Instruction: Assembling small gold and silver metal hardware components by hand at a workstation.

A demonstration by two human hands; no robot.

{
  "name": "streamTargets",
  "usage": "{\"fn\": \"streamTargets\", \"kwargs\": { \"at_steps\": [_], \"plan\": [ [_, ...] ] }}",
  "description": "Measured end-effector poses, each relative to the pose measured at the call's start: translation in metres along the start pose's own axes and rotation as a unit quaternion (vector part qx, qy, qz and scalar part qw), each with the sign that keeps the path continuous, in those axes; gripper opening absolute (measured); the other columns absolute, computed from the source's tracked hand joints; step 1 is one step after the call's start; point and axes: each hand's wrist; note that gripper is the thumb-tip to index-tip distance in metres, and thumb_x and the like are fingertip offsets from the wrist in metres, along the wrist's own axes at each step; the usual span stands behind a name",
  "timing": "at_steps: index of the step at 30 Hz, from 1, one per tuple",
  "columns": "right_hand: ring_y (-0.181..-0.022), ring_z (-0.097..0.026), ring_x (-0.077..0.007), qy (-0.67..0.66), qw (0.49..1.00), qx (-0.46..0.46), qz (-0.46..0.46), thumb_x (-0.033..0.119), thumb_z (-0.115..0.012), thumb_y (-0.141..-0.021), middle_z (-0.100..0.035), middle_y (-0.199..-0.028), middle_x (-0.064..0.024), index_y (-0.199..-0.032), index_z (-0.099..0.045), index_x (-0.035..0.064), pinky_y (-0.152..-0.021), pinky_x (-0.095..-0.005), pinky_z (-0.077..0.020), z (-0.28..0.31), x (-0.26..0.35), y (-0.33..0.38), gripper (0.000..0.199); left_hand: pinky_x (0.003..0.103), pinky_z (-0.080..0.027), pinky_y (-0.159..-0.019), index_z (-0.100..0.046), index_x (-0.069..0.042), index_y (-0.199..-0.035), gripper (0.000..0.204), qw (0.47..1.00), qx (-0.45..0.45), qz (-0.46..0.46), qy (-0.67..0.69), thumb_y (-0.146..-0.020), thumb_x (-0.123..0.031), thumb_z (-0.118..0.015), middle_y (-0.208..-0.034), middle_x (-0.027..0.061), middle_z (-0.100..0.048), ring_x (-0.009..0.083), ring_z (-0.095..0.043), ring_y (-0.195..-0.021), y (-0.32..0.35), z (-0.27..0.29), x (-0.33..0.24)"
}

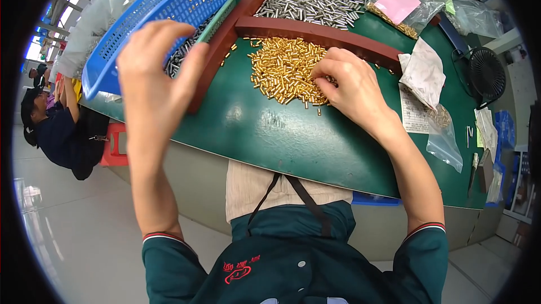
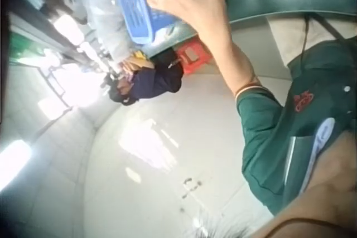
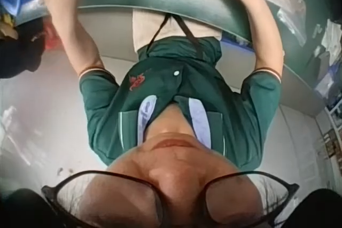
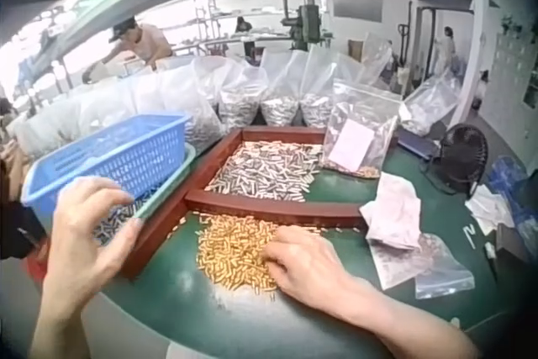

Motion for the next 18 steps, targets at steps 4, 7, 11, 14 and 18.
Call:
{"fn": "streamTargets", "kwargs": {
  "at_steps": [4, 7, 11, 14, 18],
  "plan": [
    [-0.091, -0.059, -0.0294, 0.034, 0.997, 0.049, 0.046, 0.007, -0.064, -0.075, -0.059, -0.086, -0.0104, -0.084, -0.065, 0.0027, -0.078, -0.041, -0.0476, -0.006, -0.003, -0.01, 0.009, 0.04, -0.037, -0.09, -0.065, -0.006, -0.089, 0.019, 0.994, 0.067, 0.064, 0.054, -0.074, -0.015, -0.072, -0.095, 0.0074, -0.062, 0.0272, -0.056, -0.097, 0.038, -0.038, -0.017],
    [-0.09, -0.059, -0.0301, 0.042, 0.996, 0.061, 0.052, 0.006, -0.063, -0.074, -0.059, -0.085, -0.0115, -0.082, -0.065, 0.0025, -0.078, -0.0418, -0.0481, -0.006, -0.002, -0.013, 0.009, 0.041, -0.036, -0.092, -0.065, -0.005, -0.089, 0.02, 0.991, 0.077, 0.081, 0.072, -0.073, -0.014, -0.073, -0.096, 0.008, -0.06, 0.0275, -0.055, -0.1, 0.058, -0.056, -0.031],
    [-0.087, -0.06, -0.0322, 0.046, 0.993, 0.089, 0.062, 0.004, -0.062, -0.071, -0.06, -0.084, -0.0142, -0.08, -0.065, 0.0009, -0.077, -0.0431, -0.0491, -0.004, -0.002, -0.019, 0.01, 0.042, -0.036, -0.093, -0.065, -0.004, -0.087, 0.018, 0.987, 0.079, 0.102, 0.102, -0.073, -0.013, -0.072, -0.095, 0.0078, -0.06, 0.0269, -0.055, -0.099, 0.072, -0.067, -0.04],
    [-0.084, -0.061, -0.0332, 0.067, 0.99, 0.076, 0.102, 0.003, -0.061, -0.069, -0.061, -0.081, -0.0162, -0.074, -0.064, -0.0006, -0.074, -0.0438, -0.0497, -0.006, -0.004, -0.024, 0.007, 0.043, -0.035, -0.094, -0.065, -0.004, -0.086, 0.017, 0.985, 0.077, 0.107, 0.111, -0.073, -0.012, -0.072, -0.095, 0.0077, -0.06, 0.0263, -0.055, -0.099, 0.077, -0.073, -0.041],
    [-0.083, -0.061, -0.0332, 0.121, 0.983, 0.088, 0.106, 0.002, -0.061, -0.067, -0.061, -0.078, -0.0169, -0.068, -0.063, -0.0013, -0.072, -0.0436, -0.05, -0.009, 0.002, -0.028, 0.004, 0.043, -0.035, -0.095, -0.065, -0.005, -0.086, 0.016, 0.984, 0.074, 0.11, 0.12, -0.073, -0.011, -0.072, -0.094, 0.0067, -0.06, 0.0258, -0.055, -0.099, 0.079, -0.077, -0.043]
  ]
}}
Point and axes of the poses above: each hand's wrist, its own y-axis away from the middle knuckle, its own z-axis out of the back of the hand, x = y × z
